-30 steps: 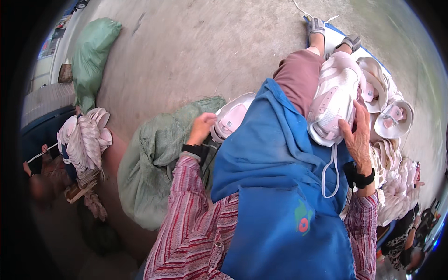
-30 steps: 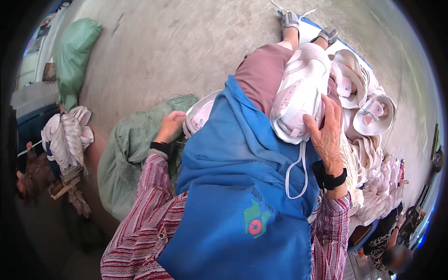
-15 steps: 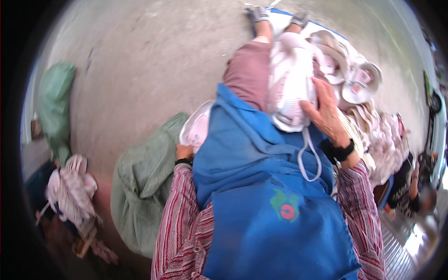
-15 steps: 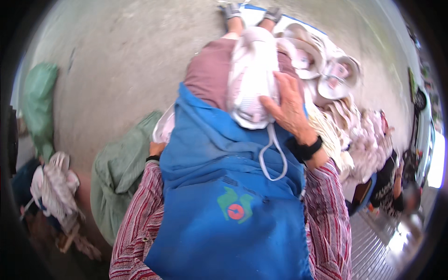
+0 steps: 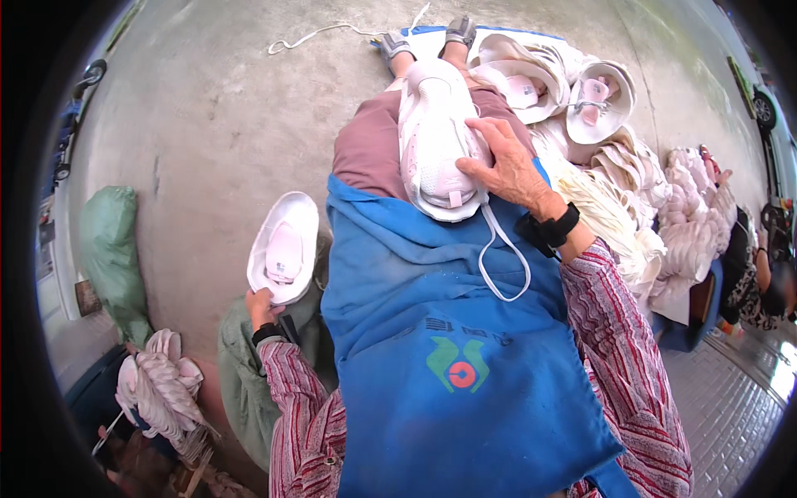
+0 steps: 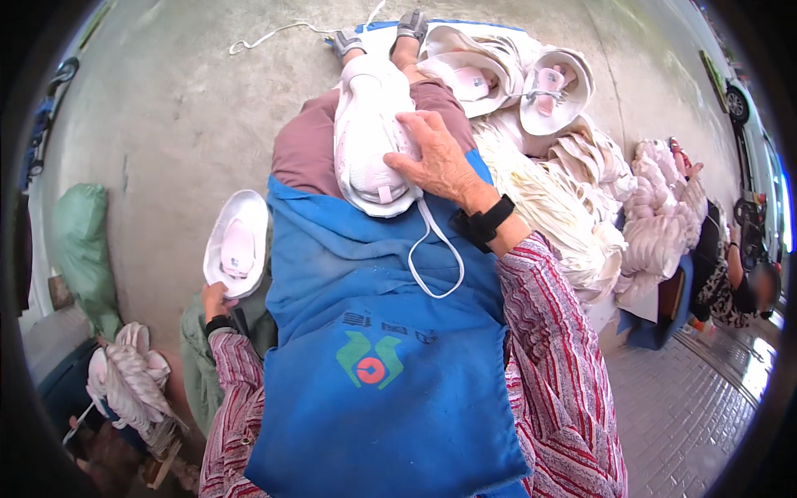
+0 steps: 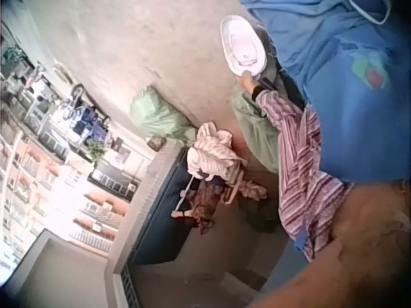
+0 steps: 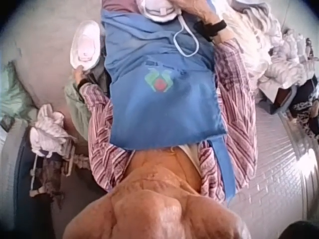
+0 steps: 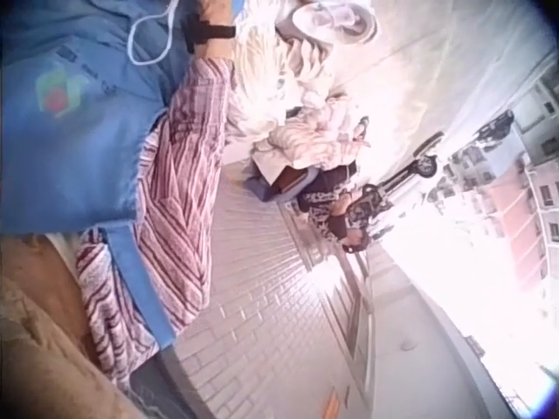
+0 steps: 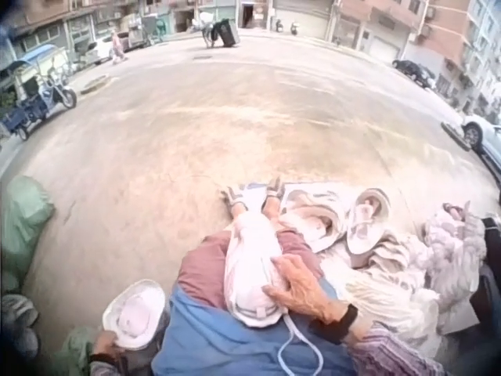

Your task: The recorder is lacing white and pink athletic shoes while sitting on the floor.

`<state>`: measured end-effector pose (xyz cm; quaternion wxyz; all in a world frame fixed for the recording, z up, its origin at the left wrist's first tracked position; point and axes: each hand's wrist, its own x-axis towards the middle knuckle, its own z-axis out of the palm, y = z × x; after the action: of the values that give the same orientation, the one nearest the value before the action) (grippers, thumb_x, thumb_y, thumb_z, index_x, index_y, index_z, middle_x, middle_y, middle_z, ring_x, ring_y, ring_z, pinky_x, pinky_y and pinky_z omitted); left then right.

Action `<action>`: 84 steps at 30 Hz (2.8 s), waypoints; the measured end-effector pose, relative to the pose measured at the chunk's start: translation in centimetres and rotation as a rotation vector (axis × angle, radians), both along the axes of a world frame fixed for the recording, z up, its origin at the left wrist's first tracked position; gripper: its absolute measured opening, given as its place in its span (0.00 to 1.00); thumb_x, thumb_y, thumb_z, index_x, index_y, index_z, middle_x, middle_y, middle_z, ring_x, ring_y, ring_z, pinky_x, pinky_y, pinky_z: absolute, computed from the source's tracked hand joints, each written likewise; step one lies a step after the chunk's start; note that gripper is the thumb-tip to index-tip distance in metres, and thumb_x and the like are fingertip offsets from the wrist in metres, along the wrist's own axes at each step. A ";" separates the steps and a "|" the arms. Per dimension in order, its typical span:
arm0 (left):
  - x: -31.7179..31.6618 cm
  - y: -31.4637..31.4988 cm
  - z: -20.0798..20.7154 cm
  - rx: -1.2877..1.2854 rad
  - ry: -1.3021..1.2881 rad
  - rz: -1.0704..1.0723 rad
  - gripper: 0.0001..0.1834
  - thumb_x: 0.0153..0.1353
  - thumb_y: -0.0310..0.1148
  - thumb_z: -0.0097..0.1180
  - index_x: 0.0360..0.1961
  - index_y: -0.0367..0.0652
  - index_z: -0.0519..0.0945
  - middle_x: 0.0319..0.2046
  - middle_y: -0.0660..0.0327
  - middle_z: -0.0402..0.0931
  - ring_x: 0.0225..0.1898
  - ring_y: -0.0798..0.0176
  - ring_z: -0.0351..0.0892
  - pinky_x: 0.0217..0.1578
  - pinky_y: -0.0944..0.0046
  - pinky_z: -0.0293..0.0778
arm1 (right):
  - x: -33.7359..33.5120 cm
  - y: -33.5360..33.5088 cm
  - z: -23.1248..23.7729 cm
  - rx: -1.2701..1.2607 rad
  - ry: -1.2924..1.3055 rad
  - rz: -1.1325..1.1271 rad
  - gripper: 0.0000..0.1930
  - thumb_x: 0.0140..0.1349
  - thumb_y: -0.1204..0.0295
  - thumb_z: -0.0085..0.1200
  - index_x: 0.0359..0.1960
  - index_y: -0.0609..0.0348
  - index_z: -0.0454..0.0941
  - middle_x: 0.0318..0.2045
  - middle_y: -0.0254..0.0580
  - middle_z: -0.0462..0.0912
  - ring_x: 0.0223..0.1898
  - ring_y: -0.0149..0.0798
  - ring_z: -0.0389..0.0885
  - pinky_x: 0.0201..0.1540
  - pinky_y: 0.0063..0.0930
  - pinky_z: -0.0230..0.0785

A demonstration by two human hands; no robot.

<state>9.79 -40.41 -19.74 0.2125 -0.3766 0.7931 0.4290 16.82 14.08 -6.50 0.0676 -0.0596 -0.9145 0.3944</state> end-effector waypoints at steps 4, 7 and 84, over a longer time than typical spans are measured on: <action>-1.6 -0.3 5.7 0.218 0.230 0.023 0.23 0.44 0.28 0.51 0.46 0.38 0.71 0.35 0.55 0.74 0.36 0.54 0.79 0.27 0.54 0.82 | 1.0 1.5 -0.2 -0.034 0.059 -0.024 0.24 0.53 0.62 0.60 0.49 0.65 0.73 0.44 0.52 0.74 0.45 0.46 0.73 0.46 0.33 0.68; -3.1 2.3 10.2 0.433 0.259 0.005 0.20 0.46 0.29 0.50 0.43 0.32 0.73 0.37 0.55 0.77 0.35 0.53 0.80 0.30 0.51 0.81 | 2.2 2.4 0.8 -0.033 0.176 -0.064 0.23 0.54 0.66 0.61 0.50 0.65 0.73 0.42 0.49 0.75 0.39 0.40 0.75 0.42 0.30 0.69; -1.8 36.3 15.5 -0.028 0.291 -1.305 0.29 0.56 0.40 0.44 0.56 0.35 0.58 0.45 0.30 0.71 0.51 0.30 0.69 0.53 0.45 0.64 | -0.1 -4.1 0.3 0.474 0.133 0.011 0.30 0.51 0.55 0.55 0.56 0.54 0.68 0.52 0.54 0.70 0.51 0.54 0.71 0.46 0.48 0.64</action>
<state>7.98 -4.11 -4.23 0.3143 0.2395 0.8843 0.2488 16.76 9.98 -6.16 0.1376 -0.0112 -0.9753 0.1724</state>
